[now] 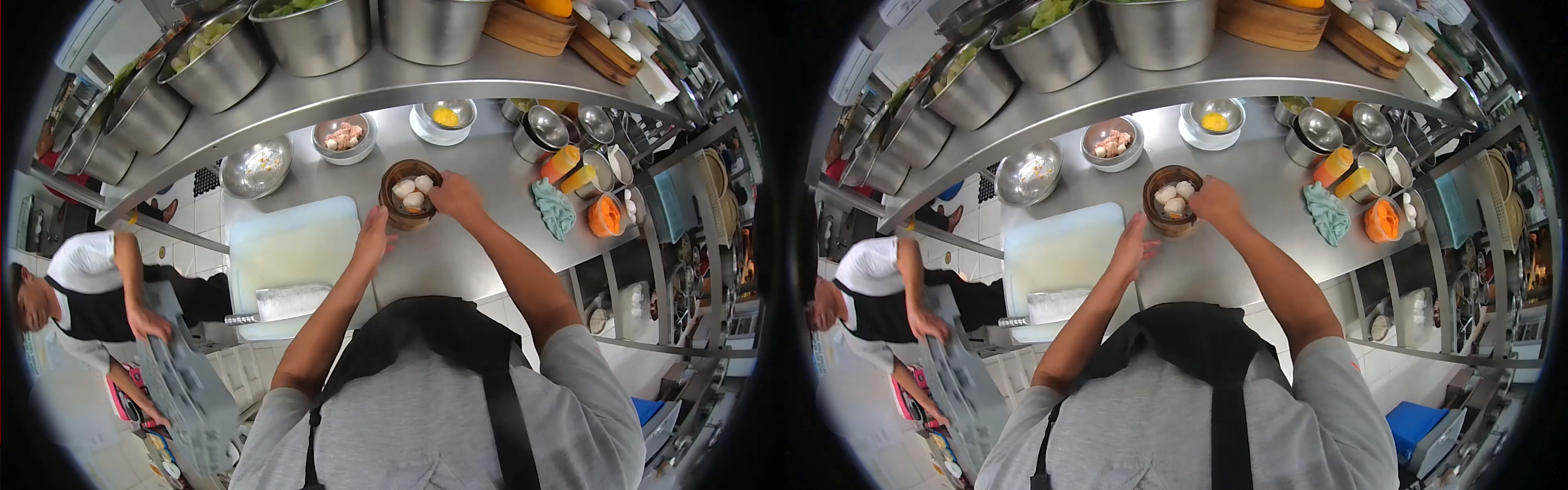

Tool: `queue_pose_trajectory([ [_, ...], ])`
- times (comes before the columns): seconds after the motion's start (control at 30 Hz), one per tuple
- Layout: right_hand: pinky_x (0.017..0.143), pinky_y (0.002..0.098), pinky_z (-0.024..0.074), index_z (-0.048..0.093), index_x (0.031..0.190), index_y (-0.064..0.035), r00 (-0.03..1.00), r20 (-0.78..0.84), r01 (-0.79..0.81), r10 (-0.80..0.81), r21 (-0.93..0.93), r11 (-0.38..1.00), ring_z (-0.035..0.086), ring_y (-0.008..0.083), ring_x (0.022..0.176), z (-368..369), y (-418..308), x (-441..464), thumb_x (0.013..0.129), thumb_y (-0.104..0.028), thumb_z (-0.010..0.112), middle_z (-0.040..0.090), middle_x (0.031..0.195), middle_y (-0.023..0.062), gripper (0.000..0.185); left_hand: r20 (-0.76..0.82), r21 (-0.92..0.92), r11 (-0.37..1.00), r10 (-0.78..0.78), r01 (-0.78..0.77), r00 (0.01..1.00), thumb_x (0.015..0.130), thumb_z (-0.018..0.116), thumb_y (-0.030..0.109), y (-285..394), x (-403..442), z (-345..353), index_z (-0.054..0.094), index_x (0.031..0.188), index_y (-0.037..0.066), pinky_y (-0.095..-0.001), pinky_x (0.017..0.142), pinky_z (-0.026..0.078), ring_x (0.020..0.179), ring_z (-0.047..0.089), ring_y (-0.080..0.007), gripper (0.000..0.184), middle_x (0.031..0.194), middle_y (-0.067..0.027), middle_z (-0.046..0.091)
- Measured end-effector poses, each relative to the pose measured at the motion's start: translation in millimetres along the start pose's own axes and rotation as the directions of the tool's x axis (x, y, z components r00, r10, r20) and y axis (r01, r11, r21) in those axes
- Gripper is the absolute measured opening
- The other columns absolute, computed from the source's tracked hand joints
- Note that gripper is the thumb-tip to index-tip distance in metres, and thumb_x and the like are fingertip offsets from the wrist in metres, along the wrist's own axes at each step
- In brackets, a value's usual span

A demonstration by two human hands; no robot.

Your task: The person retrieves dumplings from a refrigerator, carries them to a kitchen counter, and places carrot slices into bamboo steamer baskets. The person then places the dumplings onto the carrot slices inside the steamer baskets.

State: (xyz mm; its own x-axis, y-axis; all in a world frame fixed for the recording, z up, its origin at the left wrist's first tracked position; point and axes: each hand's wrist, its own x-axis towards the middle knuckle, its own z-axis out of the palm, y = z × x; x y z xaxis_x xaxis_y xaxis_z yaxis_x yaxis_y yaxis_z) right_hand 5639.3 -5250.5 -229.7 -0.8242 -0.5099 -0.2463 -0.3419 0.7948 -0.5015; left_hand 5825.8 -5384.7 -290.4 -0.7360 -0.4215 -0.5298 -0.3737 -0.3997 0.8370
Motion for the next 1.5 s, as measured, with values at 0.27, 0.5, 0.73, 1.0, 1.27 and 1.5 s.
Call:
queue_pose_trajectory([
  [0.27, 0.075, 0.0419, 0.059, 0.058, 0.138, 0.0051, 0.985, -0.068, 0.168, -0.157, 0.198, 0.966, 0.074, 0.0288, 0.081, 32.7, 59.3, 6.6, 0.09, -0.029, 0.068, 0.075, 0.097, 0.0198, 0.06, -0.057, -0.208, 0.973, -0.113, 0.099, 0.992, 0.104, 0.056, 0.044, -3.5, 27.9, 29.4, 0.031, 0.159, 0.008, -0.0472, 0.089, 0.057, 0.104, 0.069, -0.0346, 0.07, 0.158, -0.0175, 0.041],
  [0.5, 0.071, 0.0297, 0.0561, 0.058, 0.141, 0.0026, 0.969, 0.237, -0.209, 0.064, 0.66, 0.722, 0.069, 0.0162, 0.084, 5.5, 144.1, -95.0, 0.097, -0.029, 0.071, 0.069, 0.106, 0.0098, 0.055, -0.122, -0.307, 0.947, -0.136, 0.093, 0.983, 0.104, 0.056, 0.035, 6.2, 51.7, 52.1, 0.042, 0.146, 0.005, -0.041, 0.077, 0.06, 0.094, 0.067, -0.0302, 0.053, 0.125, -0.0177, 0.058],
  [0.73, 0.073, 0.032, 0.0557, 0.063, 0.136, 0.002, 0.945, 0.192, -0.314, 0.264, 0.755, 0.576, 0.069, 0.0168, 0.085, -22.7, 242.9, -155.3, 0.095, -0.027, 0.071, 0.072, 0.107, 0.011, 0.051, -0.174, -0.284, 0.955, -0.145, 0.091, 0.974, 0.103, 0.055, 0.032, 31.4, 93.8, 95.4, 0.041, 0.143, 0.002, -0.0431, 0.08, 0.062, 0.093, 0.068, -0.0322, 0.052, 0.128, -0.0179, 0.055],
  [1.0, 0.076, 0.0319, 0.0546, 0.065, 0.133, 0.0015, 0.911, 0.112, -0.32, 0.397, 0.799, 0.508, 0.067, 0.0157, 0.089, -56.2, 295.0, -168.4, 0.097, -0.026, 0.069, 0.072, 0.107, 0.0098, 0.046, -0.11, -0.169, 0.969, -0.201, 0.181, 0.973, 0.102, 0.053, 0.033, 45.7, 102.5, 160.6, 0.04, 0.145, 0.004, -0.0452, 0.084, 0.062, 0.095, 0.069, -0.0338, 0.053, 0.131, -0.0176, 0.055],
  [1.27, 0.076, 0.0322, 0.0548, 0.066, 0.132, 0.0011, 0.915, 0.132, -0.326, 0.381, 0.796, 0.509, 0.066, 0.0165, 0.088, -66.6, 327.0, -176.5, 0.095, -0.024, 0.07, 0.073, 0.111, 0.0107, 0.044, -0.045, -0.276, 0.942, -0.213, 0.193, 0.976, 0.104, 0.053, 0.028, 53.6, 135.8, 259.5, 0.043, 0.143, 0.0, -0.0385, 0.082, 0.064, 0.097, 0.068, -0.0355, 0.049, 0.13, -0.0177, 0.055],
  [1.5, 0.089, 0.036, 0.0568, 0.066, 0.13, 0.0011, 0.904, -0.392, 0.061, 0.174, 0.519, 0.852, 0.072, 0.0267, 0.1, -134.2, 339.7, -116.7, 0.092, -0.017, 0.074, 0.072, 0.118, 0.0166, 0.042, -0.027, -0.374, 0.92, -0.134, 0.114, 0.991, 0.105, 0.051, 0.03, 52.3, 192.0, 296.7, 0.044, 0.145, -0.001, -0.0339, 0.077, 0.064, 0.105, 0.065, -0.0397, 0.051, 0.135, -0.019, 0.054],
])
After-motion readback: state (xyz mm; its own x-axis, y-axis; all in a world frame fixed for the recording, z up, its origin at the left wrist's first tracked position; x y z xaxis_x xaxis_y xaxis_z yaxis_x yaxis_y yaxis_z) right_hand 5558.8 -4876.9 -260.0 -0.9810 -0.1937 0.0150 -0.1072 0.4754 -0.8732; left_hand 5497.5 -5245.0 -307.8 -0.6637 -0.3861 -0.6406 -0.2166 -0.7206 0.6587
